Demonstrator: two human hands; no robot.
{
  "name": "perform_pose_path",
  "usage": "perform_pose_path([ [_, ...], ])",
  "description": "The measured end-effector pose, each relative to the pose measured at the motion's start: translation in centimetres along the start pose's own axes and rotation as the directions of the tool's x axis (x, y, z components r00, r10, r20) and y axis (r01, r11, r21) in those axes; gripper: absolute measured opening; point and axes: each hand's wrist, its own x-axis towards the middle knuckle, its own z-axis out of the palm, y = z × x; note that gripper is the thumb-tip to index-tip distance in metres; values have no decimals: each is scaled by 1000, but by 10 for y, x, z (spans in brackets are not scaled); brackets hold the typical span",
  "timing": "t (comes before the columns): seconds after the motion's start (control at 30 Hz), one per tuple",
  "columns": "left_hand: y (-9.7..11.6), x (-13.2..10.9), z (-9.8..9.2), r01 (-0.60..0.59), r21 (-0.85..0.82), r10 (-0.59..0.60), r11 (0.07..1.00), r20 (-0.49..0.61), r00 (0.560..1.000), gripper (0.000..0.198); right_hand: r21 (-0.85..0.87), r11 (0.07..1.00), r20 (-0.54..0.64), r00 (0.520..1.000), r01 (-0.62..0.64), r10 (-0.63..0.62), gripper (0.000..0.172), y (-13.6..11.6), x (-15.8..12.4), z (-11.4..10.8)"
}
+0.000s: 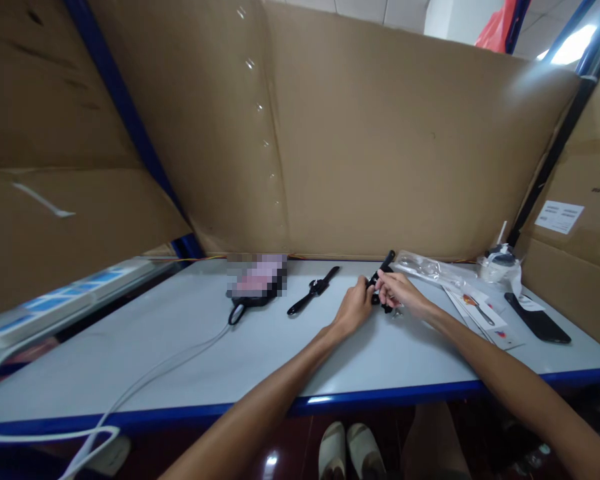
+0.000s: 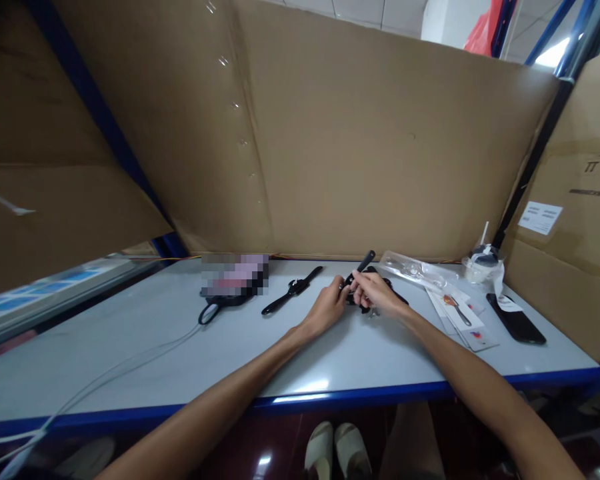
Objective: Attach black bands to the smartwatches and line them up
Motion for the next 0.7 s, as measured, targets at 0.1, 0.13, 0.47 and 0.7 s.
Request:
perform_pose_path([
  [0.1,1,-4,1,-45,162,41,986,29,999,15,63,998,-19,1000,-19,20,43,-2,-2,3],
  [0.13,1,-5,0,-31,195,28,980,21,999,16,77,996,-26,999,-35,37,41,-2,-2,3],
  [0.47,4,-7,-4,-19,264,13,964,23,1000,15,401,891,120,977,-210,176,29,-6,-8,10],
  [0.7,9,-12,-6,-47,314,25,948,73,997,16,582,755,67,943,-302,325,25,-12,-7,12],
])
